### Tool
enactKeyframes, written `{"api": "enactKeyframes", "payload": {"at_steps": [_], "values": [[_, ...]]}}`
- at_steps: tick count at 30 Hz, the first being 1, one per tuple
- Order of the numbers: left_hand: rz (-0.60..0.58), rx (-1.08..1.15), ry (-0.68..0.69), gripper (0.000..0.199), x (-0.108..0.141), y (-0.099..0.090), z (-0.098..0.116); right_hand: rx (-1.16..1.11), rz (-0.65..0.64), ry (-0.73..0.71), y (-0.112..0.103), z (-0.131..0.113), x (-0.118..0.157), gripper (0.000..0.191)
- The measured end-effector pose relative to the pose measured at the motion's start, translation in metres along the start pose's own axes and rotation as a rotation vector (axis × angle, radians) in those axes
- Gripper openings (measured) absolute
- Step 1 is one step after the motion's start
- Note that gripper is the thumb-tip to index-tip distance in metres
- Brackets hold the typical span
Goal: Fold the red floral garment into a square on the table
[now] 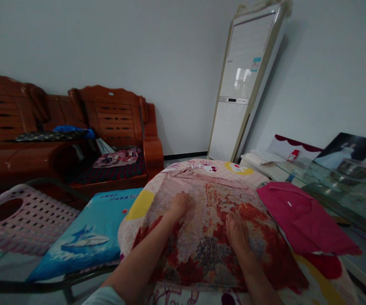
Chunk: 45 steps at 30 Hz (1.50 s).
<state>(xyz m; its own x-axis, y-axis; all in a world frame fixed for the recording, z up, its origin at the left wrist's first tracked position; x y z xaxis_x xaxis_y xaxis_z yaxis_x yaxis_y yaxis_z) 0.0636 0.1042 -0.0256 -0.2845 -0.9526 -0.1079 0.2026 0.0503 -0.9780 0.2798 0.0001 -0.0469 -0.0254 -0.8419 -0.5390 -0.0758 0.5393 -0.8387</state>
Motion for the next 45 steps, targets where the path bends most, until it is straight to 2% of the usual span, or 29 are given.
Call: {"api": "enactKeyframes", "payload": {"at_steps": [4, 9, 13, 20, 26, 30, 34, 37, 39, 41, 43, 45], "values": [[-0.041, -0.010, 0.033, 0.034, 0.022, 0.002, 0.026, 0.060, -0.020, -0.010, -0.001, -0.003, -0.005, 0.029], [-0.064, -0.063, 0.030, 0.033, 0.037, 0.003, 0.041, 0.029, -0.020, 0.006, -0.003, -0.004, -0.010, 0.024], [-0.057, -0.050, 0.003, 0.034, 0.036, 0.006, 0.041, -0.047, 0.066, 0.065, -0.007, 0.004, -0.008, 0.019], [0.015, 0.034, -0.118, 0.030, 0.036, -0.001, 0.023, -0.109, 0.217, 0.101, -0.011, 0.014, -0.005, 0.015], [0.124, 0.136, -0.081, 0.025, 0.038, -0.020, 0.037, -0.152, 0.241, 0.140, -0.011, 0.019, -0.005, 0.015], [0.086, 0.149, -0.024, 0.024, 0.039, -0.010, 0.050, -0.163, 0.224, 0.160, -0.009, 0.021, -0.004, 0.014], [0.035, 0.118, 0.017, 0.025, 0.039, 0.005, 0.053, -0.154, 0.198, 0.143, -0.006, 0.019, -0.004, 0.013], [-0.020, 0.173, 0.078, 0.026, 0.038, 0.002, 0.048, -0.155, 0.213, 0.137, -0.007, 0.021, -0.003, 0.014], [-0.083, 0.223, 0.127, 0.023, 0.036, -0.005, 0.037, -0.147, 0.232, 0.149, -0.009, 0.025, -0.004, 0.015], [-0.100, 0.245, 0.160, 0.024, 0.033, -0.016, 0.018, -0.124, 0.230, 0.167, -0.009, 0.030, -0.004, 0.016], [-0.054, 0.236, 0.167, 0.031, 0.029, -0.025, -0.007, -0.087, 0.200, 0.192, -0.008, 0.035, -0.005, 0.015], [-0.021, 0.215, 0.178, 0.038, 0.027, -0.025, -0.028, -0.043, 0.144, 0.204, -0.005, 0.037, -0.006, 0.014]]}}
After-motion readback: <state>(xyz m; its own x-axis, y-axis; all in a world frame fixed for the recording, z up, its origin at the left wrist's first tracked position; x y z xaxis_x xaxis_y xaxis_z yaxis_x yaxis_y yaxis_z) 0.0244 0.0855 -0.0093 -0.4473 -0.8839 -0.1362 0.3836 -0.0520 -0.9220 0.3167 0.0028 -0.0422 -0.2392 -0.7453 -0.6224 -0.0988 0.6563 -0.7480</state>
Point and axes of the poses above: each hand's wrist, its own x-axis away from the middle knuckle, its own y-axis out of the palm, z = x × y, the point moved 8 cm from there along -x, towards the middle knuckle, and after that the axes turned 5 degrees about z, right-handed, at the moved point
